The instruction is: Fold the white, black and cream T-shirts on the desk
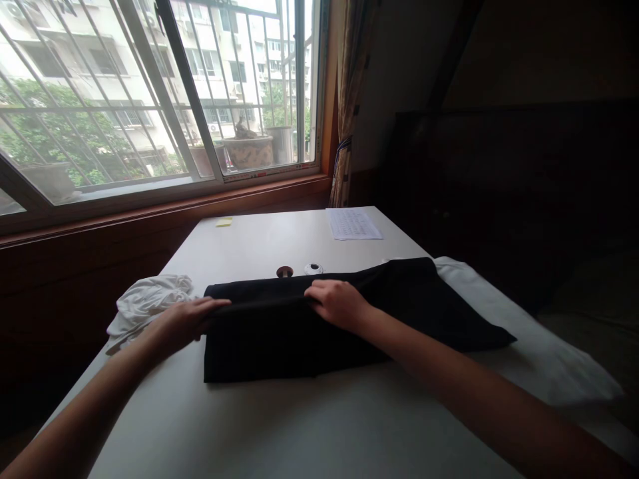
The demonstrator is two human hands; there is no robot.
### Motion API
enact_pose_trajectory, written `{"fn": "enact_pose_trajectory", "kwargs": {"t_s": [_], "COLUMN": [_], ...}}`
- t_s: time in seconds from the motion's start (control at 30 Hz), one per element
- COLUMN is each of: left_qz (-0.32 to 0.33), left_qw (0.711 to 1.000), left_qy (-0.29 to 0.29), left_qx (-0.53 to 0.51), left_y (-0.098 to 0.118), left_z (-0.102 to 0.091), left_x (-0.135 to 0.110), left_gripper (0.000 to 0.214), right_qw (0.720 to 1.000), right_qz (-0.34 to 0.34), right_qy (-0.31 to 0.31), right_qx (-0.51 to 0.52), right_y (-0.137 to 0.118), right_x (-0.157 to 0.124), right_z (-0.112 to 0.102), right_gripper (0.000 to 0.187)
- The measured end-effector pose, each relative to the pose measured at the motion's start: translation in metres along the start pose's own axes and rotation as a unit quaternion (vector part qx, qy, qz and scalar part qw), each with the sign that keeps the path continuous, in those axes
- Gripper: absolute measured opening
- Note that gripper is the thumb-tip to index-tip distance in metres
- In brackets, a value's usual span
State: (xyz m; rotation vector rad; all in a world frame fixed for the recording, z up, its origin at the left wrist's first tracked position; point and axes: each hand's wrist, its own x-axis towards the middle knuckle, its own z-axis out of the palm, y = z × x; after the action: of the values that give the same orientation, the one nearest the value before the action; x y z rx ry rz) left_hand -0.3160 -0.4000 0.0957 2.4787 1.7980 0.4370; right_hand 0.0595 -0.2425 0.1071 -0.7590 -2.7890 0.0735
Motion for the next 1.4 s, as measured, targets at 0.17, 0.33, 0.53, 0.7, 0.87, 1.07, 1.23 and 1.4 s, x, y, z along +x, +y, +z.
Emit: {"fn": "enact_pose_trajectory", "kwargs": {"t_s": [0.17, 0.33, 0.53, 0.7, 0.87, 1.07, 1.23, 1.4], "left_qz": [-0.046, -0.011, 0.013, 0.031, 0.038, 0.034, 0.046, 0.052], "left_qw": [0.988, 0.968, 0.985, 0.992, 0.989, 0.979, 0.977, 0.974], "left_qy": [0.131, 0.251, 0.170, 0.111, 0.080, 0.069, 0.048, 0.031], "left_qx": [-0.074, -0.006, 0.013, 0.057, 0.119, 0.189, 0.204, 0.217], "left_y": [-0.018, -0.007, 0.003, 0.015, 0.030, 0.039, 0.042, 0.038], "left_z": [-0.059, -0.073, -0.018, 0.032, 0.058, 0.057, 0.060, 0.064], "left_x": [0.103, 0.122, 0.028, -0.055, -0.087, -0.088, -0.090, -0.094], "left_gripper": [0.032, 0.034, 0.043, 0.049, 0.058, 0.061, 0.063, 0.065], "right_qw": [0.988, 0.976, 0.991, 0.985, 0.979, 0.978, 0.972, 0.971], "right_qz": [0.121, 0.108, -0.029, -0.144, -0.174, -0.169, -0.189, -0.197], "right_qy": [0.070, 0.163, 0.099, 0.031, 0.050, 0.094, 0.096, 0.081], "right_qx": [-0.065, -0.096, -0.089, -0.090, -0.097, -0.081, -0.102, -0.109], "right_y": [0.031, 0.034, 0.002, -0.031, -0.046, -0.047, -0.046, -0.046], "right_x": [0.075, 0.084, 0.017, -0.036, -0.061, -0.066, -0.071, -0.081], "right_z": [-0.050, -0.070, -0.031, 0.017, 0.053, 0.051, 0.047, 0.057], "right_gripper": [0.025, 0.029, 0.020, 0.015, 0.018, 0.019, 0.021, 0.020]}}
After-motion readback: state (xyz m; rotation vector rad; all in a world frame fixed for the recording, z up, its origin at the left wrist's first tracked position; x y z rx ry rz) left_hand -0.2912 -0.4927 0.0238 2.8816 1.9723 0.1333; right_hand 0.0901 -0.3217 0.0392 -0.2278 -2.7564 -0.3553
